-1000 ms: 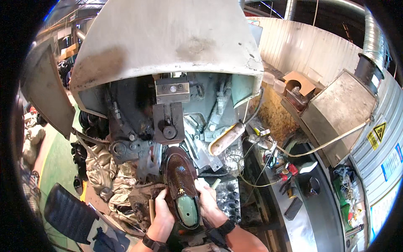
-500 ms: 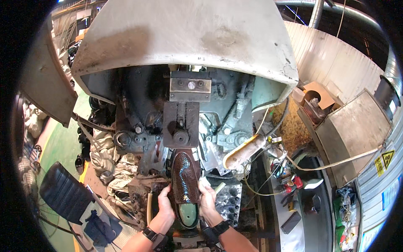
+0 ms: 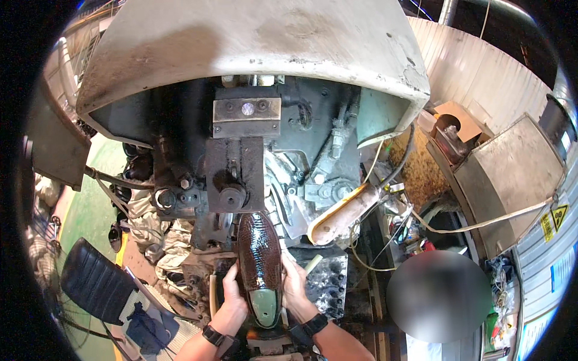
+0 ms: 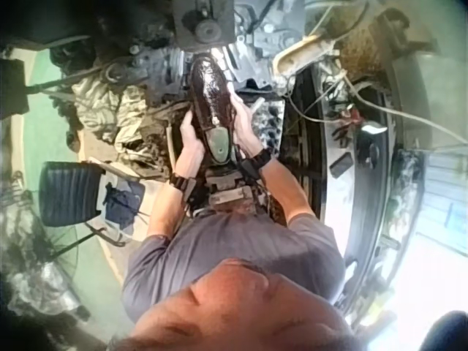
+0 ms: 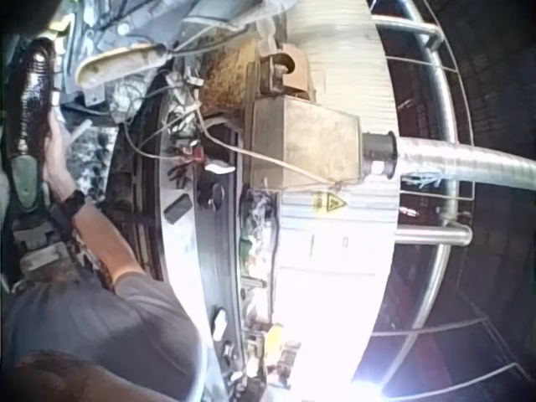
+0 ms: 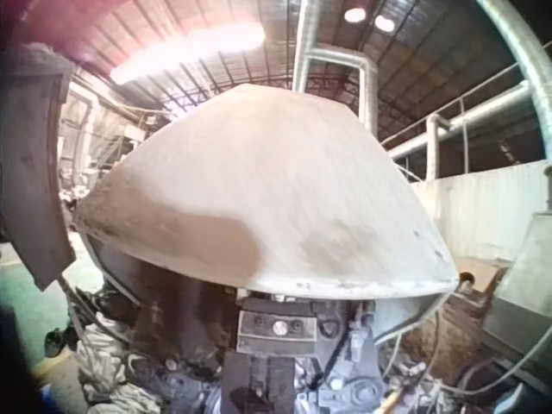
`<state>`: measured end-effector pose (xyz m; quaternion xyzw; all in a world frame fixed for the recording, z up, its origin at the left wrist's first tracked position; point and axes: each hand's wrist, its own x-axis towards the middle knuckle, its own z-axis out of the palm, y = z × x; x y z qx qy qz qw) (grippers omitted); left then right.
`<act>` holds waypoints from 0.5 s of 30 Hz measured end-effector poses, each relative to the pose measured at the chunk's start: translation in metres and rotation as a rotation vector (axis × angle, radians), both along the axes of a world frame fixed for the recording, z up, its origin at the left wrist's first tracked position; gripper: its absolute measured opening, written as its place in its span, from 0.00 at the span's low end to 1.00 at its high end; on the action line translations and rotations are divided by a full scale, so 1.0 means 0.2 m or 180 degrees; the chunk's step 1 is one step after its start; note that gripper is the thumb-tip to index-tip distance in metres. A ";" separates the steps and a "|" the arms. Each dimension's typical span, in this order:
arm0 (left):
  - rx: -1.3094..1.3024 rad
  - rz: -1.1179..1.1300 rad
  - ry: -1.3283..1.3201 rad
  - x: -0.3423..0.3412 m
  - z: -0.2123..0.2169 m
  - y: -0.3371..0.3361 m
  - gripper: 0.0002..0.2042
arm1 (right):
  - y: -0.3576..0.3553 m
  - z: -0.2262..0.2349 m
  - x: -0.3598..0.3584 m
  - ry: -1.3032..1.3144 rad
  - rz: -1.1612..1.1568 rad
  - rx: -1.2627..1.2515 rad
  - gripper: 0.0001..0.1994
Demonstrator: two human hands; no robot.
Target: Using a lasting machine to shape and attach the upper of a shoe to the last.
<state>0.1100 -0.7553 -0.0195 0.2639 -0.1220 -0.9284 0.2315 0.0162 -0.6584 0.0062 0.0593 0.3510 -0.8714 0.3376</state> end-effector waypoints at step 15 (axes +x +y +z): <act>-0.0997 -0.0412 -0.0602 0.20 -0.05 -0.12 0.18 | 0.49 -0.14 -0.24 0.0746 0.0970 0.1169 0.16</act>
